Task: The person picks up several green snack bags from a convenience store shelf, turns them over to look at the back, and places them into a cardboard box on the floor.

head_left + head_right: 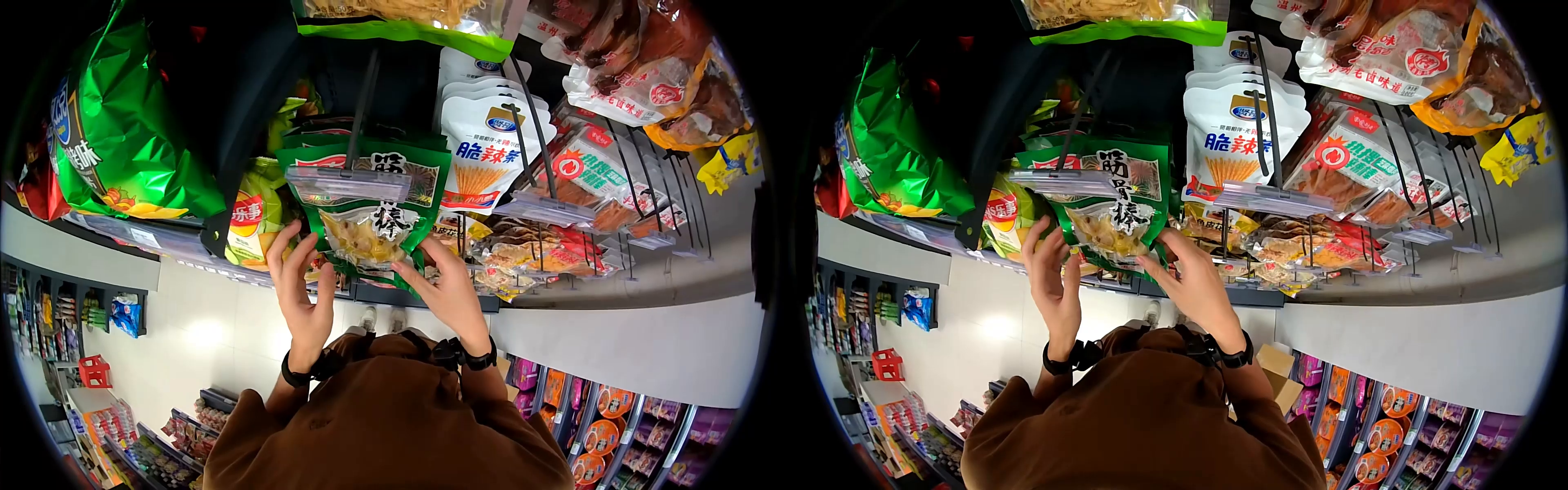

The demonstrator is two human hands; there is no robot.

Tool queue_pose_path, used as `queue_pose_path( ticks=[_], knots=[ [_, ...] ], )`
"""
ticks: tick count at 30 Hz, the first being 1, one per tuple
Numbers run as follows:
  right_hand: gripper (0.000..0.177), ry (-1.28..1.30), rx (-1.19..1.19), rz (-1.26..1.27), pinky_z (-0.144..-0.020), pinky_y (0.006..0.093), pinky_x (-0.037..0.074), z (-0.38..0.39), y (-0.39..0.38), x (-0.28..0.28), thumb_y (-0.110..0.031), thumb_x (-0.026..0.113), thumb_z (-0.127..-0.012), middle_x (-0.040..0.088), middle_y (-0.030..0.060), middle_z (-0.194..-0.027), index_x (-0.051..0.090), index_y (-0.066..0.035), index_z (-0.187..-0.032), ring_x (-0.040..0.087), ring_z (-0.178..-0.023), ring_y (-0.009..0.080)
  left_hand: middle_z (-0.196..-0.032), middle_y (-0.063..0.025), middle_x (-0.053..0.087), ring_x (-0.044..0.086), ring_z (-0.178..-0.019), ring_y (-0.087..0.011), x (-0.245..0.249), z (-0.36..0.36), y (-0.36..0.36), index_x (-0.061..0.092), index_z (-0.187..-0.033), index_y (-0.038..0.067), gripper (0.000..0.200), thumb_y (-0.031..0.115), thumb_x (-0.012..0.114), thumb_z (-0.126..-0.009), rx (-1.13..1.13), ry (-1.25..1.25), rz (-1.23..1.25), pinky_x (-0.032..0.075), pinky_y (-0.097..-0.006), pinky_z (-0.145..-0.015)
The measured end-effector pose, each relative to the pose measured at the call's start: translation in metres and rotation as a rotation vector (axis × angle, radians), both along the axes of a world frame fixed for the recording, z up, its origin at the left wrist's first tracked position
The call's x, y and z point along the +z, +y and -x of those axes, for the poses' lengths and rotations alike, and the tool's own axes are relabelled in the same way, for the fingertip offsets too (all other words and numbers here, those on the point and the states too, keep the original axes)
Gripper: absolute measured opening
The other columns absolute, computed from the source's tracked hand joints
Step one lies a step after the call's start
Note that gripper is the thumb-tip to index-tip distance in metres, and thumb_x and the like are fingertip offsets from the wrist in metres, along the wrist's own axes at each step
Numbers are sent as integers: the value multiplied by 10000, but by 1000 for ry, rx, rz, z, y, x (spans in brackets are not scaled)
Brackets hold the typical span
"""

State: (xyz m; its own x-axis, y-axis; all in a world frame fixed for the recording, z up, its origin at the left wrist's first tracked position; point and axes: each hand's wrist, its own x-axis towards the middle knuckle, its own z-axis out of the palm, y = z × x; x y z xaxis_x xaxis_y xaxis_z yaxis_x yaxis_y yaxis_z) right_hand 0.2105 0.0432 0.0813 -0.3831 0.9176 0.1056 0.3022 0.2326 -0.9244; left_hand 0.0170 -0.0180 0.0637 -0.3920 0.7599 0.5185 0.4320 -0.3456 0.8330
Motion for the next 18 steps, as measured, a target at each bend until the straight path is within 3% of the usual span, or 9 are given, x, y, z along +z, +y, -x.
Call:
queue_pose_path(
  ticks=[7,10,13,18],
  knots=[
    [317,77,76,-61,-694,295,478,-8,-8,-1,-167,719,-890,623,103,-965,615,3,-1136,567,-777,189,-1444,-163,398,555,-1099,-170,-1,-1,-11,481,-1334,-42,396,-43,534,-942,-76,-247,-100,460,-279,-924],
    [322,121,133,-35,-707,280,490,-10,-13,0,-143,720,-890,626,94,-980,612,11,-1151,572,-788,158,-1470,-148,418,543,-1141,-165,-5,-1,-20,428,-1396,-29,442,-27,502,-961,-61,-219,-76,442,-280,-948],
    [325,175,144,45,-710,259,495,-12,-18,-2,-135,722,-891,622,74,-979,608,15,-1156,564,-793,117,-1466,-150,432,539,-1151,-167,0,-10,-27,411,-1413,-22,459,-17,504,-963,-84,-367,-60,441,-273,-947],
    [326,180,158,123,-677,233,474,-22,-26,-8,-139,726,-891,593,44,-949,604,15,-1152,527,-762,79,-1420,-155,472,554,-1109,-153,2,-16,-29,407,-1407,-17,461,36,544,-969,-17,-384,-40,432,-265,-940]
  ],
)
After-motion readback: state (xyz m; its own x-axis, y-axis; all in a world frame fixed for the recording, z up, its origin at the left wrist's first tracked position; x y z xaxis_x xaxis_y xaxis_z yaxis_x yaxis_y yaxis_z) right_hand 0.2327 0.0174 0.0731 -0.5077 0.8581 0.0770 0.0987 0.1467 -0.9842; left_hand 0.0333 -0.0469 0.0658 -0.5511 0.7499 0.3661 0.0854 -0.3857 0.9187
